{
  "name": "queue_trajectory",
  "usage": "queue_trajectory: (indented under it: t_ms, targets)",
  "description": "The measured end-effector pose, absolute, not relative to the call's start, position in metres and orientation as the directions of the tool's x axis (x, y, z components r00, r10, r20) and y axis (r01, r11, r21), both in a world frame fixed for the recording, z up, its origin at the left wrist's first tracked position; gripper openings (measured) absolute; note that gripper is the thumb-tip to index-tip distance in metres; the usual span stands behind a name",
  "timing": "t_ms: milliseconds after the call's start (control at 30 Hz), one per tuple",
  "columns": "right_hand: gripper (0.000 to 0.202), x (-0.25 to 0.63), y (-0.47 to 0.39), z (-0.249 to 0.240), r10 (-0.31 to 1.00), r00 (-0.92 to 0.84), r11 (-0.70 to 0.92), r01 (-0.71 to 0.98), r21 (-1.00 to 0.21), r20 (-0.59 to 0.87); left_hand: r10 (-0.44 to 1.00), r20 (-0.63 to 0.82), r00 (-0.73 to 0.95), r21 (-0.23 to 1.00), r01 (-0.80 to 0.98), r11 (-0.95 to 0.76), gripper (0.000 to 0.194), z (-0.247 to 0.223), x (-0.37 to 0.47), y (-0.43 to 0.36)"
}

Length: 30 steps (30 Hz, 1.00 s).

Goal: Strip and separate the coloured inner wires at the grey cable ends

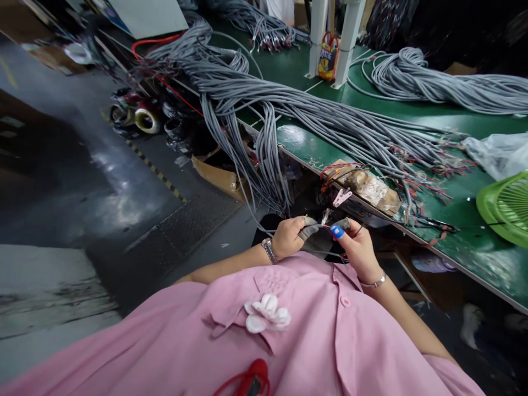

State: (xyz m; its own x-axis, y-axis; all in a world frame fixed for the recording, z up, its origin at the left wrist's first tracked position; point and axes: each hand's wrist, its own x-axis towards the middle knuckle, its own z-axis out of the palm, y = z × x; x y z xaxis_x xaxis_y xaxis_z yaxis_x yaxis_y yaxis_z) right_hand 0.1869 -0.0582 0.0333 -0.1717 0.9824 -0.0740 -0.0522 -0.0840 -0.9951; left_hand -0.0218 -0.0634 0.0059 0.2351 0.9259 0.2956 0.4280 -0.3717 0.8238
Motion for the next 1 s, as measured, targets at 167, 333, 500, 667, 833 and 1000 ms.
queue_trajectory:
  t_ms: [167, 333, 500, 667, 833, 1000]
  targets:
    - [0.021, 0.186, -0.066, 0.046, 0.977, -0.201, 0.044, -0.108, -0.993, 0.065, 0.95, 0.016, 0.311, 0.999, 0.04, -0.03, 0.046, 0.016, -0.022, -0.067]
    - [0.053, 0.173, -0.062, 0.047, 0.942, -0.309, 0.139, 0.007, -0.99, 0.13, 0.92, -0.123, 0.371, 0.975, -0.127, 0.181, 0.047, 0.015, -0.026, -0.072]
    - [0.017, 0.168, -0.058, 0.05, 0.806, -0.513, 0.444, 0.192, -0.875, 0.296, 0.868, -0.195, 0.457, 0.935, -0.181, 0.305, 0.049, 0.009, -0.034, -0.072]
    - [0.02, 0.182, -0.052, 0.06, 0.669, -0.711, 0.445, 0.149, -0.883, 0.218, 0.742, -0.261, 0.617, 0.819, -0.266, 0.509, 0.051, 0.002, -0.039, -0.071]
    - [0.029, 0.199, -0.04, 0.035, 0.829, -0.549, 0.19, 0.102, -0.976, 0.105, 0.75, -0.23, 0.62, 0.767, -0.359, 0.532, 0.048, 0.002, -0.04, -0.068]
    - [0.034, 0.207, -0.043, 0.006, 0.986, -0.111, -0.127, -0.008, -0.992, -0.125, 0.86, -0.181, 0.477, 0.764, -0.482, 0.429, 0.041, 0.003, -0.045, -0.058]
